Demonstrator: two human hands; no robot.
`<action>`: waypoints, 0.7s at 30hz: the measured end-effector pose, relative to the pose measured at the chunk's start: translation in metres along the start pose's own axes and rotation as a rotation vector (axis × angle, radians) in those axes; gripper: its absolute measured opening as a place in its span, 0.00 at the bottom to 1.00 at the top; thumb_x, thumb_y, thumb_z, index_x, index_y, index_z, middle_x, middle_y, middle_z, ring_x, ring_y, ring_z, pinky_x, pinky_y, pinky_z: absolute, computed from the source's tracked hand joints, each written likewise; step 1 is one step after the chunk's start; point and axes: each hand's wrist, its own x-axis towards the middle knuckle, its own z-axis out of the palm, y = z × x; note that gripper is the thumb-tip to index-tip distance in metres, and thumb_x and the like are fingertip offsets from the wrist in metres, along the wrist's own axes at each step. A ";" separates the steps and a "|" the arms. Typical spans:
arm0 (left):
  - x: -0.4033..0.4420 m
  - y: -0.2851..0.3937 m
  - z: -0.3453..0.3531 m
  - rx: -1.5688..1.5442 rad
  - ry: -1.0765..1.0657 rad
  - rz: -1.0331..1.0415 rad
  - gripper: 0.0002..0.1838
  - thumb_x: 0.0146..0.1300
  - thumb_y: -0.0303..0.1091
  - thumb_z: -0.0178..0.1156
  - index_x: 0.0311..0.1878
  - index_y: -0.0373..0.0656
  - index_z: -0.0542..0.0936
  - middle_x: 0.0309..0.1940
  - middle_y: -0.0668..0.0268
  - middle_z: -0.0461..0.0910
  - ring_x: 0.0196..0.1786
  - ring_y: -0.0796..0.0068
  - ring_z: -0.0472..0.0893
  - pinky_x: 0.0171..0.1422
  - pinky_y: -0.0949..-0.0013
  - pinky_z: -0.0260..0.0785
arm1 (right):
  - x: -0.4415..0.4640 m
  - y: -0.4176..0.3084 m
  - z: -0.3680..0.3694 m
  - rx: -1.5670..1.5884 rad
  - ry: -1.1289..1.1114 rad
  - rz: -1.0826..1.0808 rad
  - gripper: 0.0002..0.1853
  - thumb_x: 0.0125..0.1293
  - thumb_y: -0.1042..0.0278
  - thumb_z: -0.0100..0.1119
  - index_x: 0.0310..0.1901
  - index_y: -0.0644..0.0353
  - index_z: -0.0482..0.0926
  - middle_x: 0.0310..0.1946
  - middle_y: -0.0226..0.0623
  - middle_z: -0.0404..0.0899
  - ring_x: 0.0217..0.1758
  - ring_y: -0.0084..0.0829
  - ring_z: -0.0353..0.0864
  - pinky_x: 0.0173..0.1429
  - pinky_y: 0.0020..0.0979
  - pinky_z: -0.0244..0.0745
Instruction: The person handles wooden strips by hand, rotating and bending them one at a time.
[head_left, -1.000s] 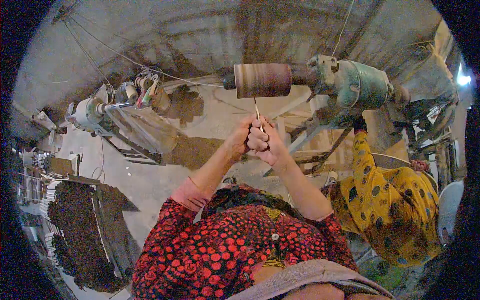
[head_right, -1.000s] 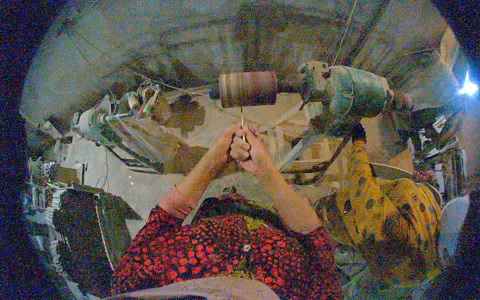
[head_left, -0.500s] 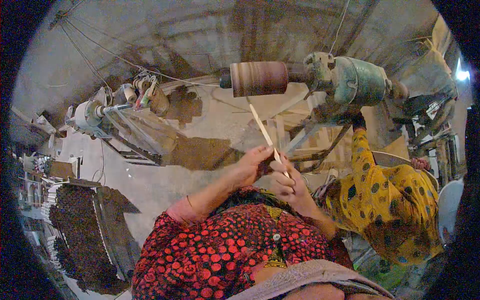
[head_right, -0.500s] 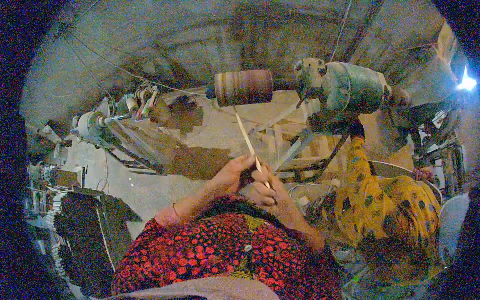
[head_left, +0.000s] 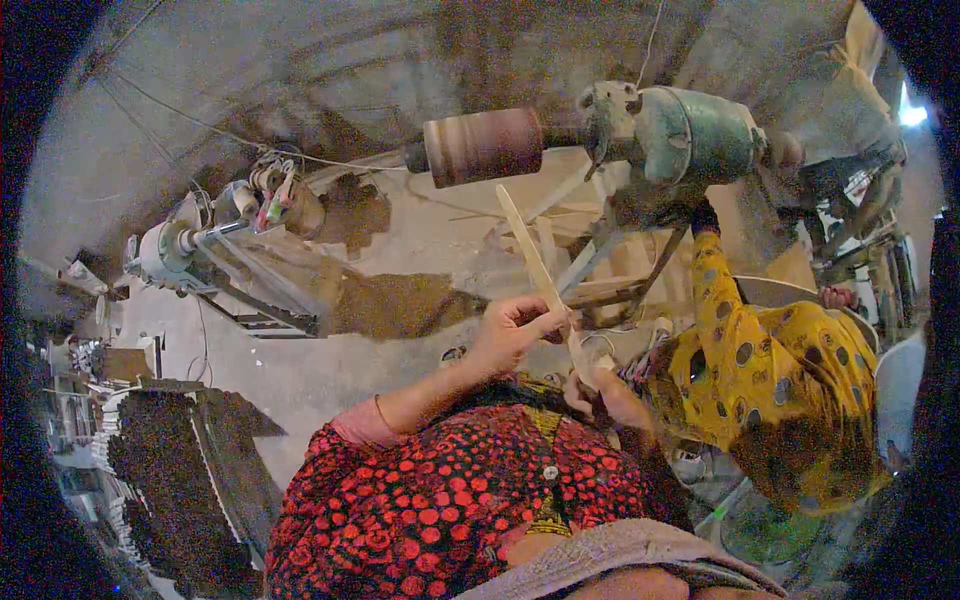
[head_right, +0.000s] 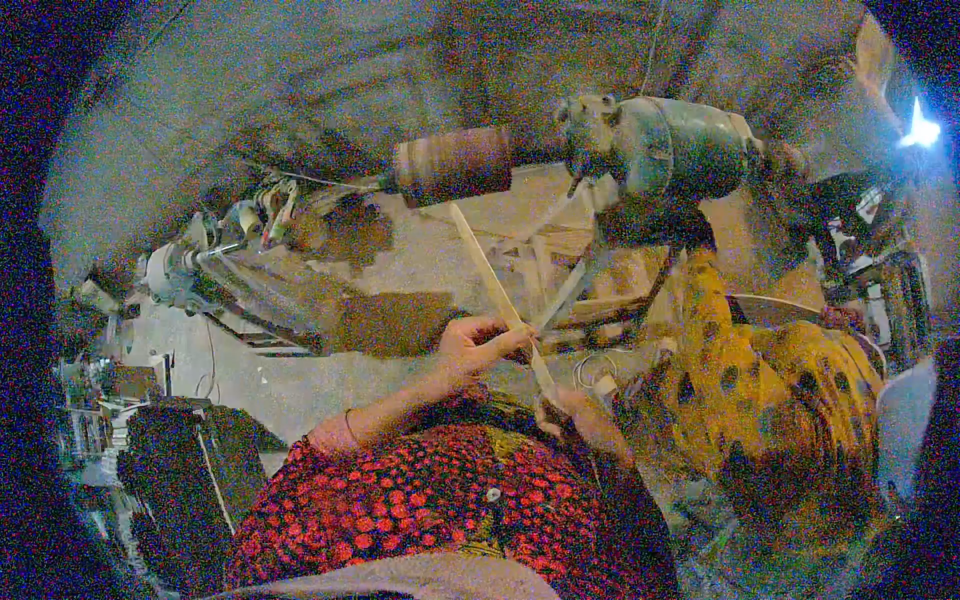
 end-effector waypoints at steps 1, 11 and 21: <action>-0.001 0.002 0.001 0.062 0.007 0.011 0.11 0.62 0.35 0.59 0.39 0.35 0.80 0.32 0.66 0.81 0.34 0.81 0.79 0.40 0.75 0.73 | 0.001 0.001 -0.002 -0.111 0.000 -0.029 0.28 0.70 0.44 0.34 0.26 0.61 0.72 0.18 0.30 0.70 0.18 0.19 0.63 0.25 0.22 0.59; -0.003 0.007 0.013 0.093 -0.013 0.055 0.14 0.62 0.32 0.58 0.46 0.33 0.78 0.37 0.64 0.81 0.40 0.79 0.78 0.47 0.74 0.73 | -0.005 0.022 -0.018 -0.135 0.004 -0.011 0.23 0.71 0.54 0.38 0.31 0.66 0.76 0.24 0.32 0.74 0.17 0.19 0.61 0.24 0.21 0.57; 0.003 0.002 0.015 0.153 -0.049 0.080 0.11 0.59 0.32 0.62 0.40 0.35 0.81 0.36 0.66 0.82 0.39 0.81 0.79 0.46 0.75 0.72 | -0.005 0.028 -0.020 -0.056 0.037 -0.101 0.12 0.69 0.63 0.45 0.39 0.63 0.73 0.23 0.28 0.71 0.19 0.18 0.66 0.24 0.21 0.62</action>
